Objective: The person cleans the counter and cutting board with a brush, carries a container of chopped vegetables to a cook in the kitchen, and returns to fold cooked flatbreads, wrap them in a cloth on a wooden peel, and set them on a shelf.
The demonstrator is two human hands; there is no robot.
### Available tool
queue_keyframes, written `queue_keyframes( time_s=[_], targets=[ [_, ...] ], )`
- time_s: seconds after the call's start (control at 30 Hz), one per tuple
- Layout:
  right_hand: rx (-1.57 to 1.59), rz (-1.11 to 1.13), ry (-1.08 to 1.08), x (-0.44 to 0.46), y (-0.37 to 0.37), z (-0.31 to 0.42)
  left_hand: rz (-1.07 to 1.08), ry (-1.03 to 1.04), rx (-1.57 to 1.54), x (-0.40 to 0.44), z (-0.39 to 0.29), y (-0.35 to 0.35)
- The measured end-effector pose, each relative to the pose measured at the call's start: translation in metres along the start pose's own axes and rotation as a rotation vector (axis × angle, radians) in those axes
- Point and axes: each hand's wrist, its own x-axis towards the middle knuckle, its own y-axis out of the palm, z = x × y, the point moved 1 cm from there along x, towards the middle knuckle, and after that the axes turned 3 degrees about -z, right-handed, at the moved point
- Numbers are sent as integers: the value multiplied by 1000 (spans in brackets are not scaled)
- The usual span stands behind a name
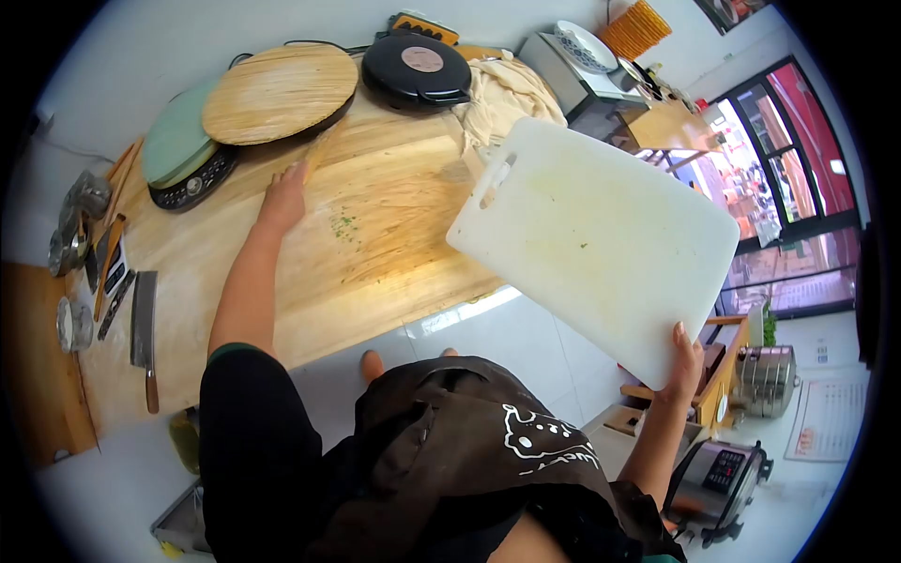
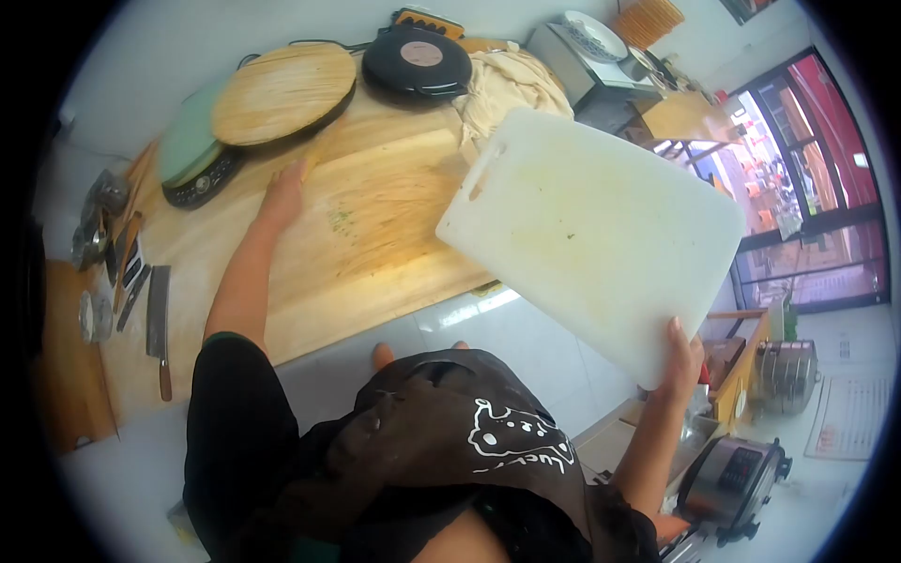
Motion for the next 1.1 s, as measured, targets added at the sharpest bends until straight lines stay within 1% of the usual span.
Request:
queue_keyframes(
  time_s=[0.03,0.13,0.23,0.33,0.43,0.53,0.6,0.67,0.77,0.87,0.9,0.97,1.0,1.1],
  targets=[
    [6,-15,14,-3,-7,-5,23,-31,-11,11,-2,3],
    [1,-55,4,-17,-13,-5,31,60,-152,24,-7,24],
    [-31,-68,20,-26,-12,-4,126,294,-148,10,-28,29],
    [-37,-95,7,-28,-13,-2,274,412,-188,-20,-54,12],
    [-19,-111,-24,-31,-11,-2,177,422,-366,-54,-59,-19],
    [-11,-99,-27,-31,-14,-4,-20,204,-302,-103,-37,-32],
    [6,-89,-42,-27,-17,-7,-160,75,-162,-149,-25,-33],
    [-34,-72,-77,-22,-12,-7,-257,-97,-69,-196,-20,-21],
    [-173,-71,-134,-14,1,4,-201,-389,-6,-234,-49,7],
    [-303,-103,-159,1,9,15,-253,-259,-44,-216,-98,38],
    [-255,-72,-146,7,10,16,-290,-171,-79,-204,-114,53],
    [-162,-9,-122,19,8,17,-222,-148,-139,-173,-160,58],
    [-189,-10,-113,25,3,15,-185,-116,-147,-162,-175,58],
    [-120,-36,-112,37,-4,12,-193,-146,-268,-144,-189,56]
  ],
)
